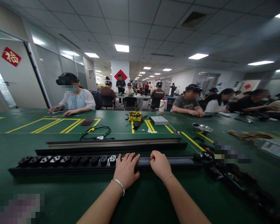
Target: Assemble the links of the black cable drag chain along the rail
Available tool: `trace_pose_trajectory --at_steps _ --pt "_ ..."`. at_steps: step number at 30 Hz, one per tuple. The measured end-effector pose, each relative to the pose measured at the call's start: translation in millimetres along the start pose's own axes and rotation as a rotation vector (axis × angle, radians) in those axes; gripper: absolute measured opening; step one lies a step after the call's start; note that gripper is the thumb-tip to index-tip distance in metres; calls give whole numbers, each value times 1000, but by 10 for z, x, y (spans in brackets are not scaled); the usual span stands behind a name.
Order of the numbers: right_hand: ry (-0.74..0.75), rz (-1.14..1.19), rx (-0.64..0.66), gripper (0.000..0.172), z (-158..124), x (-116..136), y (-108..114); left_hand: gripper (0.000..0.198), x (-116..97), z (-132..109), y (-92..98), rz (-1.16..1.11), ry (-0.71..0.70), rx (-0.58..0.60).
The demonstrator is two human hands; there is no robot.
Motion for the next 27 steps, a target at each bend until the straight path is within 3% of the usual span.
trace_pose_trajectory --at_steps 27 --pt "-71 -18 7 26 -14 -136 22 60 -8 -7 4 -8 -5 -18"
Point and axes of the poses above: each hand's wrist, its own z-axis towards the middle knuckle, its own y-axis out of the back of the hand, x = y × z, the point moved 7 cm from there along z, towards the middle knuckle, and after that the axes turned 3 degrees about x, right-handed, at the moved point
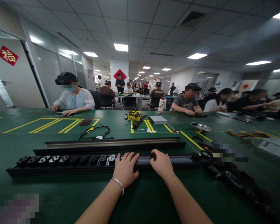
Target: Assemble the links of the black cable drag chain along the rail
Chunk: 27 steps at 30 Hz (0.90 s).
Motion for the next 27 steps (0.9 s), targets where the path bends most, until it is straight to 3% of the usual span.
trace_pose_trajectory --at_steps 18,27 --pt "-16 -44 0 17 6 -6 53 60 -1 1 10 -7 0 -1" --pt "-40 -37 -41 25 2 -115 91 60 -4 2 14 1 4 10"
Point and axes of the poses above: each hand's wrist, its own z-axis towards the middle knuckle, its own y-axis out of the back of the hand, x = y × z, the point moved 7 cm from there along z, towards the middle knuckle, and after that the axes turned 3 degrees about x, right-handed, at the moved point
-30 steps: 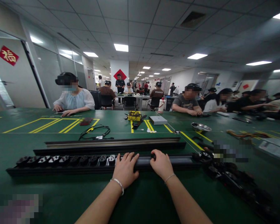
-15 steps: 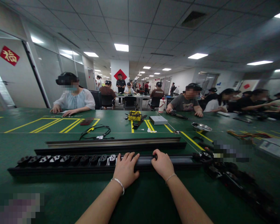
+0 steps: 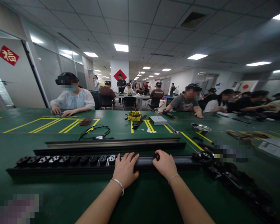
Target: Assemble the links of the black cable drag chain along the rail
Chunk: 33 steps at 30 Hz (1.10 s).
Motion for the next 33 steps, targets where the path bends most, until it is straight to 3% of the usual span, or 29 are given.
trace_pose_trajectory --at_steps 24,33 --pt "39 -54 -21 21 -29 -7 23 61 -4 -3 0 -2 13 20" --pt "65 -27 -95 21 -71 -8 61 60 -4 -4 0 -6 -4 1"
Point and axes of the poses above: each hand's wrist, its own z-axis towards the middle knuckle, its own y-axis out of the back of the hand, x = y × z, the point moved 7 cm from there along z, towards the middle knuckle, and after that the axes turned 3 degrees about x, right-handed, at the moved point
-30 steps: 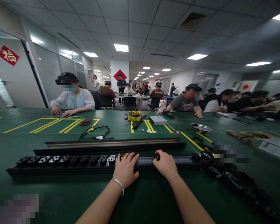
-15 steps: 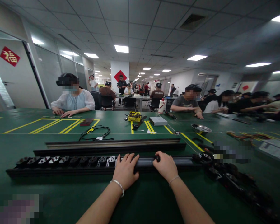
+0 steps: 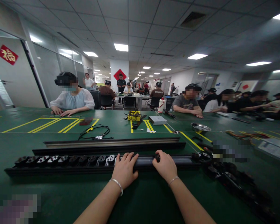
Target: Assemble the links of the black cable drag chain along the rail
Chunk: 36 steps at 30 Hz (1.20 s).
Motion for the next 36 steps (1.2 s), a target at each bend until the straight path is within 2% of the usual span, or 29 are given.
trace_pose_trajectory --at_steps 9,36 --pt "1 -14 42 14 13 27 23 60 8 3 -15 12 -13 -18" --pt "-20 49 64 15 42 -29 -16 59 14 1 -17 23 -28 -32"
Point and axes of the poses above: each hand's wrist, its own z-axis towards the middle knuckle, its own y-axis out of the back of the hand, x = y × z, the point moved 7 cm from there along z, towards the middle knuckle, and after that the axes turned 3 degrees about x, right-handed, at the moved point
